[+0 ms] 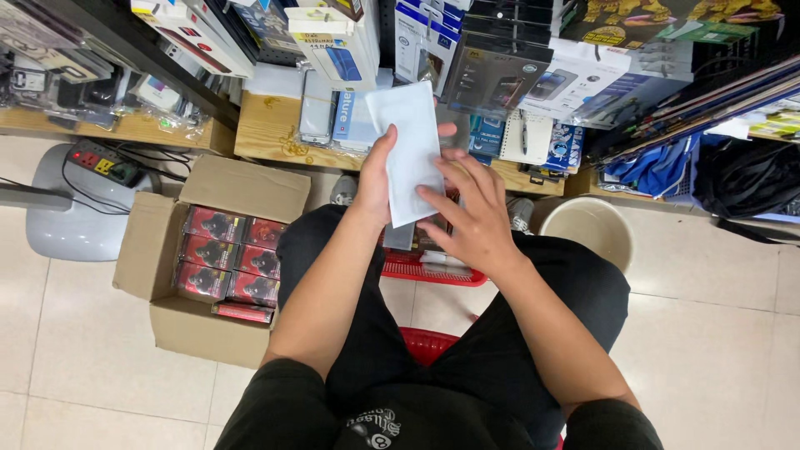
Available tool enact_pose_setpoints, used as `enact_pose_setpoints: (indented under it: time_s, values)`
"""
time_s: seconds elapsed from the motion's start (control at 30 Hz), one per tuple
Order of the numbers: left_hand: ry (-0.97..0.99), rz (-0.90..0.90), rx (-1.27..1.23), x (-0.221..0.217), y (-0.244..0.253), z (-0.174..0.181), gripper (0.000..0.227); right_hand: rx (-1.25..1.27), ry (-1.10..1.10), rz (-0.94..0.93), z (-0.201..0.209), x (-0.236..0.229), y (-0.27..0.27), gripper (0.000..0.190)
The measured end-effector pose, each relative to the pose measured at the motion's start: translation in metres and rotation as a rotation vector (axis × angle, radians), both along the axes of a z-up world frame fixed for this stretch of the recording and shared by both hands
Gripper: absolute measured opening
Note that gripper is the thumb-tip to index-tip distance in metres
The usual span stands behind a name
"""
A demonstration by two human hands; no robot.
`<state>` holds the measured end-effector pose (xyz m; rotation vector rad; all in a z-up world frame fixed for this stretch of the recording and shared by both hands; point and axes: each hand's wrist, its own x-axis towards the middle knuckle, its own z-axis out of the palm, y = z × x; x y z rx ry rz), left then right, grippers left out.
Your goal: The person takes screen protectors out of their packaging, looks at them while turning them over, and then places them into a red plastic basket.
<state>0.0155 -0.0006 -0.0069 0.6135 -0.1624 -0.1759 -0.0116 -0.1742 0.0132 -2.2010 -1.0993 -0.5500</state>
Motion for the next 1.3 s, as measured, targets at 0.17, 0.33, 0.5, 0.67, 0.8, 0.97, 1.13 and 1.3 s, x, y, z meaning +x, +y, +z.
enact_pose_setpoints:
  time_s: [0.17, 0.33, 0.5, 0.67, 0.8, 0.97, 1.13, 1.3]
  values:
    - [-0.011, 0.003, 0.07, -0.009, -0.016, 0.003, 0.083, 0.071, -0.054, -0.007, 0.001, 0.004, 0.0, 0.04]
    - [-0.008, -0.034, 0.061, -0.005, -0.017, -0.012, 0.085, 0.122, -0.107, -0.036, 0.001, 0.003, -0.001, 0.027]
    - [0.025, -0.114, 0.096, -0.003, -0.001, -0.027, 0.08, 0.224, -0.037, 0.05, 0.021, 0.003, -0.001, 0.03]
    - [0.054, -0.28, 0.029, -0.024, -0.017, 0.004, 0.09, 0.56, 0.37, -0.017, 0.03, 0.026, -0.033, 0.045]
    - [0.314, -0.4, 0.127, -0.056, -0.03, 0.012, 0.072, 0.917, 0.782, 0.013, -0.013, 0.049, -0.062, 0.043]
    - [0.339, -0.517, 0.167, -0.055, -0.032, 0.01, 0.067, 0.951, 0.879, 0.11, -0.015, 0.058, -0.067, 0.017]
    - [0.195, -0.637, 0.074, -0.047, -0.04, 0.011, 0.069, 1.089, 0.894, 0.078, -0.024, 0.063, -0.074, 0.011]
    - [0.434, -0.585, -0.051, -0.057, -0.049, 0.04, 0.06, 1.241, 1.126, 0.253, 0.004, 0.049, -0.053, 0.061]
